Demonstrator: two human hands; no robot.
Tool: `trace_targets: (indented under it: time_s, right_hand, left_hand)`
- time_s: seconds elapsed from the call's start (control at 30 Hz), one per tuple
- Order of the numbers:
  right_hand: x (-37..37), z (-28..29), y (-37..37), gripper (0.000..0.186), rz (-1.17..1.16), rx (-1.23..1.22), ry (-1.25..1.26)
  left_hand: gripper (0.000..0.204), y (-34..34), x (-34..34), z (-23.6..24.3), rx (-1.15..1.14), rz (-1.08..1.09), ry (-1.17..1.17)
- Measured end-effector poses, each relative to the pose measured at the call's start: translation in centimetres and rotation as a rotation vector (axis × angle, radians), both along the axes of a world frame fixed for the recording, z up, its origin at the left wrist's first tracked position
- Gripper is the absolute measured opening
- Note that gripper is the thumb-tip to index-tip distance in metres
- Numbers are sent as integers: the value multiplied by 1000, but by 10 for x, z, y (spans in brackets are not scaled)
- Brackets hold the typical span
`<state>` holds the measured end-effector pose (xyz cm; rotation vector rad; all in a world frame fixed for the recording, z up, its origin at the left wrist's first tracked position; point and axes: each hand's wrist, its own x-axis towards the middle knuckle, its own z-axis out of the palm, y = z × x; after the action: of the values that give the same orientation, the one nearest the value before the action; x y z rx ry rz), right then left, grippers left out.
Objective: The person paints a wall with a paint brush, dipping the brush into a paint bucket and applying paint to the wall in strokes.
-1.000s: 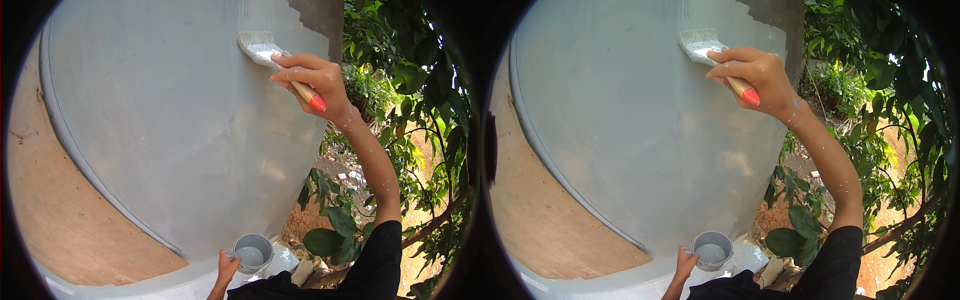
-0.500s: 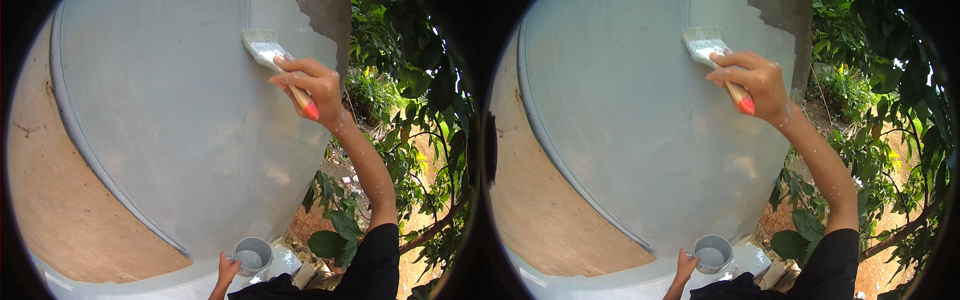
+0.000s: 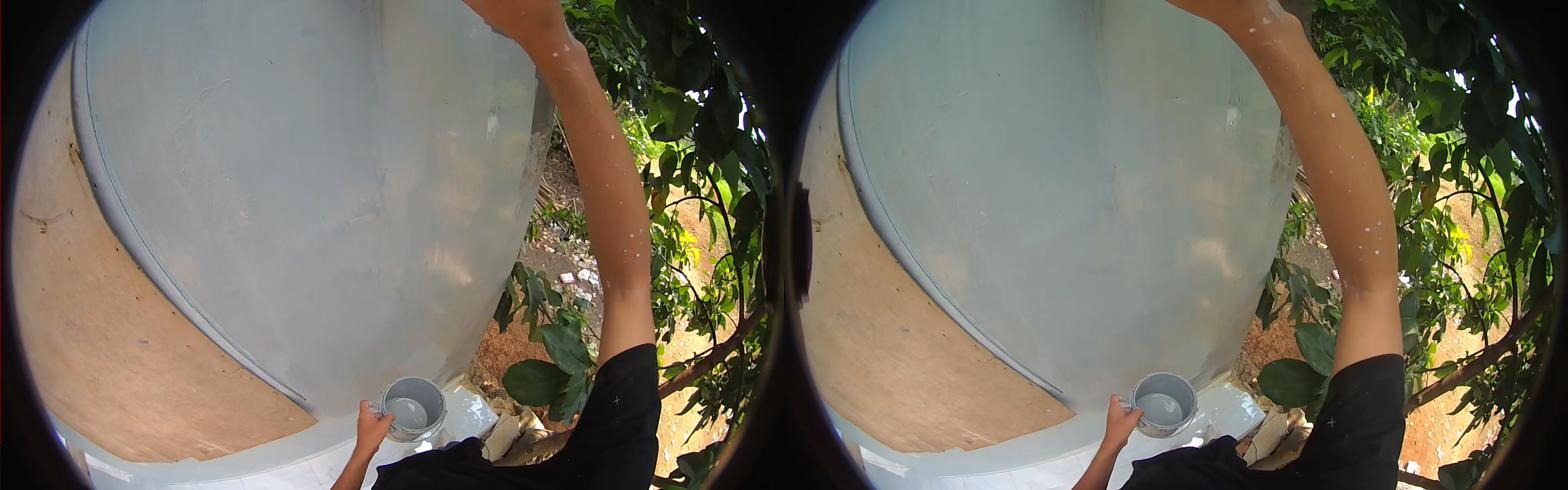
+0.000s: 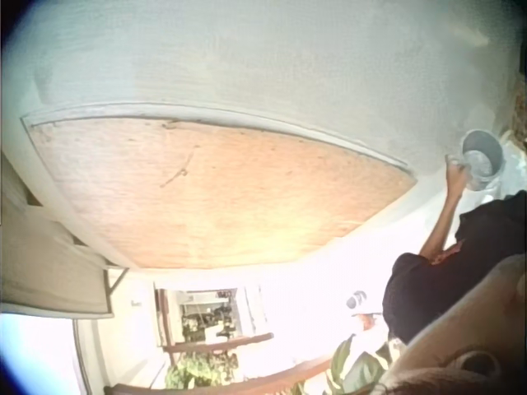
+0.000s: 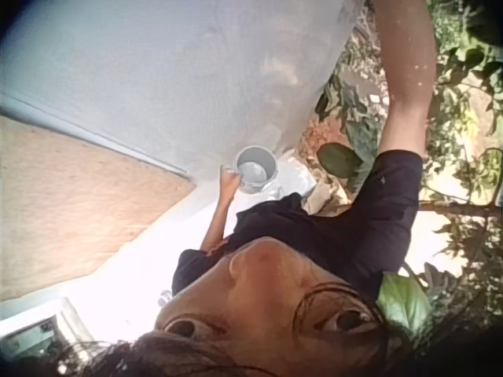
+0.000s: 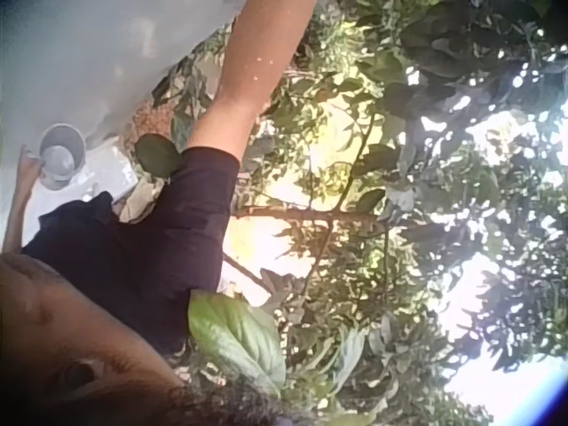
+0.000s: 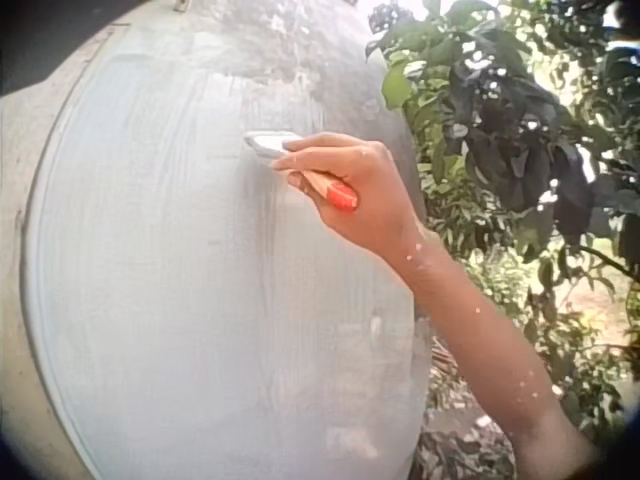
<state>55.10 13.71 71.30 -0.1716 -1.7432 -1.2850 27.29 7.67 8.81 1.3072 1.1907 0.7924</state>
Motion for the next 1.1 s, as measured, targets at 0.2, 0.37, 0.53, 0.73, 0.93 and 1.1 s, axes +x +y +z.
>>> trace_targets:
  time_s: [0.2,0.37,0.53,0.73,0.93,1.1]
  right_hand:
    - [8,-94,48,31,-118,-45,99]
    - [0,-249,-10,29,-300,-533,6]
    - [-4,-236,-50,32,-418,-785,-116]
    - [-3,-61,-20,27,-196,-145,102]
    - [-18,-73,41,26,-195,-141,203]
    - [-21,-228,25,29,-208,-347,89]
  left_hand:
    - [41,-10,-3,-14,-38,94,-124]
    - [42,-16,-16,4,-68,121,-131]
    - [53,-6,-32,-22,-24,131,-27]
    - [54,4,-20,-8,-12,73,-2]
    - [49,0,-11,-12,-13,91,-43]
    - [43,-8,-26,-18,-81,140,-131]
